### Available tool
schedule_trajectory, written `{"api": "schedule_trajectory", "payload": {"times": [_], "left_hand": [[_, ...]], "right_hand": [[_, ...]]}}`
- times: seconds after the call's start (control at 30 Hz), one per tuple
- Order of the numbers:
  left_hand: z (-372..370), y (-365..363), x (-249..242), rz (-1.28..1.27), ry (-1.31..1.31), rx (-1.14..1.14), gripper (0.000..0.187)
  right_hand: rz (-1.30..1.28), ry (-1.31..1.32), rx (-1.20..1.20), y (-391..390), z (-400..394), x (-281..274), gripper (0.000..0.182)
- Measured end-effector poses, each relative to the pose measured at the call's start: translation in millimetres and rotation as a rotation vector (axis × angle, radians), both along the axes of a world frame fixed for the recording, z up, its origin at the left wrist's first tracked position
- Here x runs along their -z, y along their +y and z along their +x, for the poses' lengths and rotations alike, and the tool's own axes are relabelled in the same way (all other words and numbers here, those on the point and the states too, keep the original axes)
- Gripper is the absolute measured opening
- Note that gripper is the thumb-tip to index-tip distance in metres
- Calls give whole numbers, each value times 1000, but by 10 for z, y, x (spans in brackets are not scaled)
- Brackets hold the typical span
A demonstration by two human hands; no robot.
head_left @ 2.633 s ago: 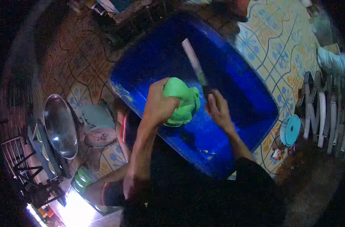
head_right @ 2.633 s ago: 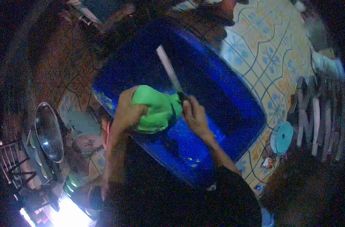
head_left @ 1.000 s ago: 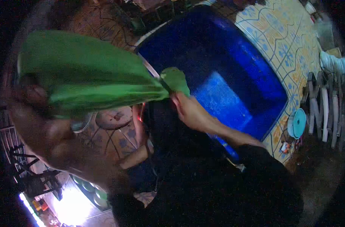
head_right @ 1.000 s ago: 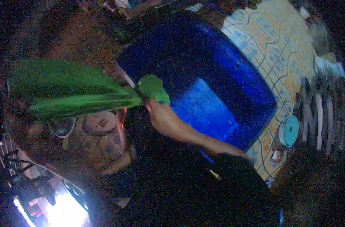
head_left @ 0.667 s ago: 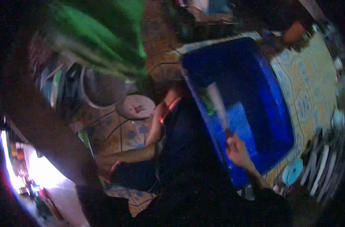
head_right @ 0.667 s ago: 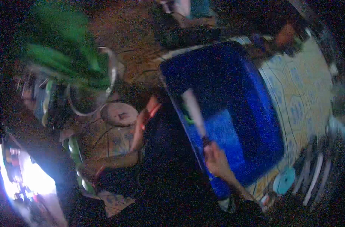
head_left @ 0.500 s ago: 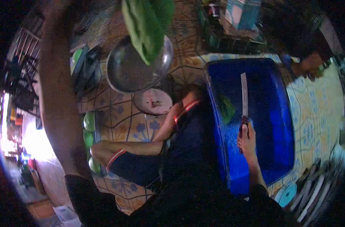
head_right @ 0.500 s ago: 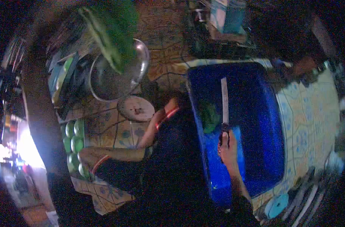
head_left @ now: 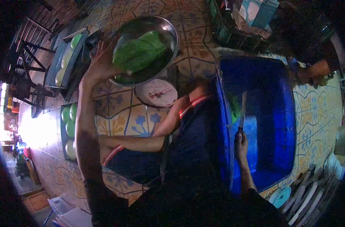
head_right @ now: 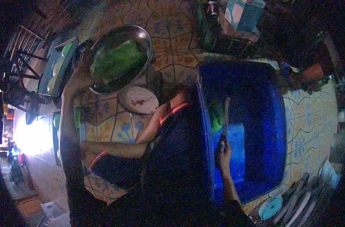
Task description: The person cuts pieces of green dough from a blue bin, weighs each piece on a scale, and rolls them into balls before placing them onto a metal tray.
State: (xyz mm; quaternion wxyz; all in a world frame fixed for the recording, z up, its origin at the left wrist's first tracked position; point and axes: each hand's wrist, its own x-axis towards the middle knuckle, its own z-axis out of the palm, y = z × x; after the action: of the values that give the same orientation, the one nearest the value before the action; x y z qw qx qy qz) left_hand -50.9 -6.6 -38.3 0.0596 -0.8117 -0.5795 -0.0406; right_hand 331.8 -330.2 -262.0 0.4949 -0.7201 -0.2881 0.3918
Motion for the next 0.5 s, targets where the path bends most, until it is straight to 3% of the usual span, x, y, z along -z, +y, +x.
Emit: {"api": "schedule_trajectory", "payload": {"times": [0.13, 0.2, 0.23, 0.3, 0.37, 0.5], "left_hand": [[-161, -190, 135, 113, -144, 67, 97], [-123, -314, -16, 82, -589, 163, 79], [-119, -349, -18, 196, -658, 198, 55], [-185, -379, -38, 182, -685, 176, 48], [-95, -511, -140, 241, -702, 111, 31], [-123, -438, -176, 222, -784, 102, 26]], "right_hand": [[40, -213, -60, -143, 111, 367, 22], [-1, -195, -22, -128, 87, 276, 22], [-14, -195, -18, -140, 105, 292, 22], [98, 37, 28, -174, 171, 349, 22], [34, 69, 116, -98, 105, 181, 22], [55, 196, 182, -95, 123, 184, 21]]}}
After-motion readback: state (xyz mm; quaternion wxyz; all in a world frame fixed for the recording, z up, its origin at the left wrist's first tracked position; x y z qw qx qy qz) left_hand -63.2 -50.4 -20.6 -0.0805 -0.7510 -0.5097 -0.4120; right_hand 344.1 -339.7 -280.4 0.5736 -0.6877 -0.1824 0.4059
